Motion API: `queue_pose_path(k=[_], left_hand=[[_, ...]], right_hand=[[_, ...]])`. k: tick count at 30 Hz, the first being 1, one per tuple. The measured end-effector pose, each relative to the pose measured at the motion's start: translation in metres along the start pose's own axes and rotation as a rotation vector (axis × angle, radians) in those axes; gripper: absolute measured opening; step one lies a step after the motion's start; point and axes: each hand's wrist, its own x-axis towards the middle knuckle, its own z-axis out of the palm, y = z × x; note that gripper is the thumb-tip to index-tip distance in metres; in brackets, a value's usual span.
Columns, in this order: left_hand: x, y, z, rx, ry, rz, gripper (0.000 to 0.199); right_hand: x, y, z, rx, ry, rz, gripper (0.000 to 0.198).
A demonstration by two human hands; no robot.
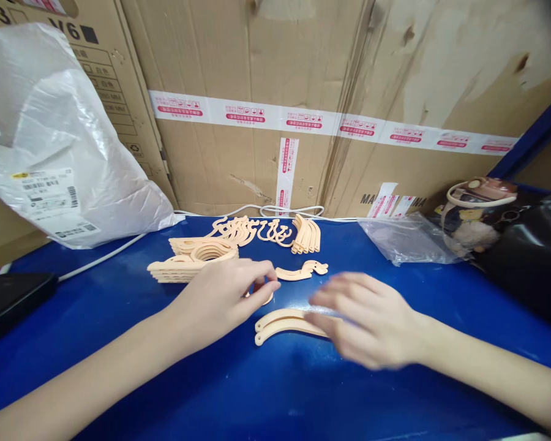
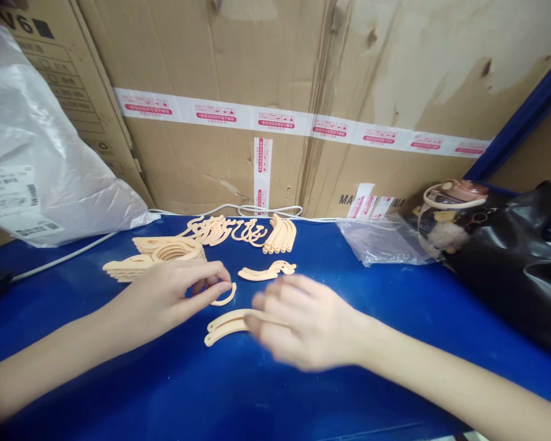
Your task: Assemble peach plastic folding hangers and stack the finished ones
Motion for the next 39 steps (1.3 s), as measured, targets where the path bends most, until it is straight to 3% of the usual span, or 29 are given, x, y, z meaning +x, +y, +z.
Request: queue_pose_path(k=[2, 5, 8, 14, 22, 27, 33, 39], left_hand=[[0.005, 0.003, 0.005, 0.070, 0.009, 0.036, 0.022], [0.003, -0.001, 0.016, 0.096, 0.005, 0.090, 0.026], [-0.005, -0.013, 0.023, 0.109, -0.049, 0.109, 0.037], [-0.010, -0.023, 0.026, 0.207, -0.135, 0.109, 0.044], [-0.008, -0.022, 0.041, 0.233, -0.114, 0.063, 0.050], [-0.008, -0.021, 0.036, 0.218, -0.141, 0.042, 0.045], [-0.003, -0.016, 0.030, 0.188, -0.140, 0.051, 0.014], [-0.001, -0.017, 0.028, 0.203, -0.081, 0.087, 0.016]], right_hand=[[0.010, 0.012, 0.008, 0.041, -0.006, -0.004, 0.034], [0.014, 0.029, 0.022, 0.084, -0.008, 0.137, 0.036], [0.010, 0.038, 0.029, 0.098, -0.055, 0.167, 0.039], [0.008, 0.039, 0.029, 0.070, -0.143, 0.170, 0.046], [0.010, 0.040, 0.028, 0.099, -0.135, 0.172, 0.046], [0.011, 0.040, 0.028, 0.121, -0.123, 0.167, 0.047], [0.011, 0.039, 0.028, 0.131, -0.134, 0.177, 0.044], [0.010, 0.040, 0.028, 0.139, -0.120, 0.170, 0.042]])
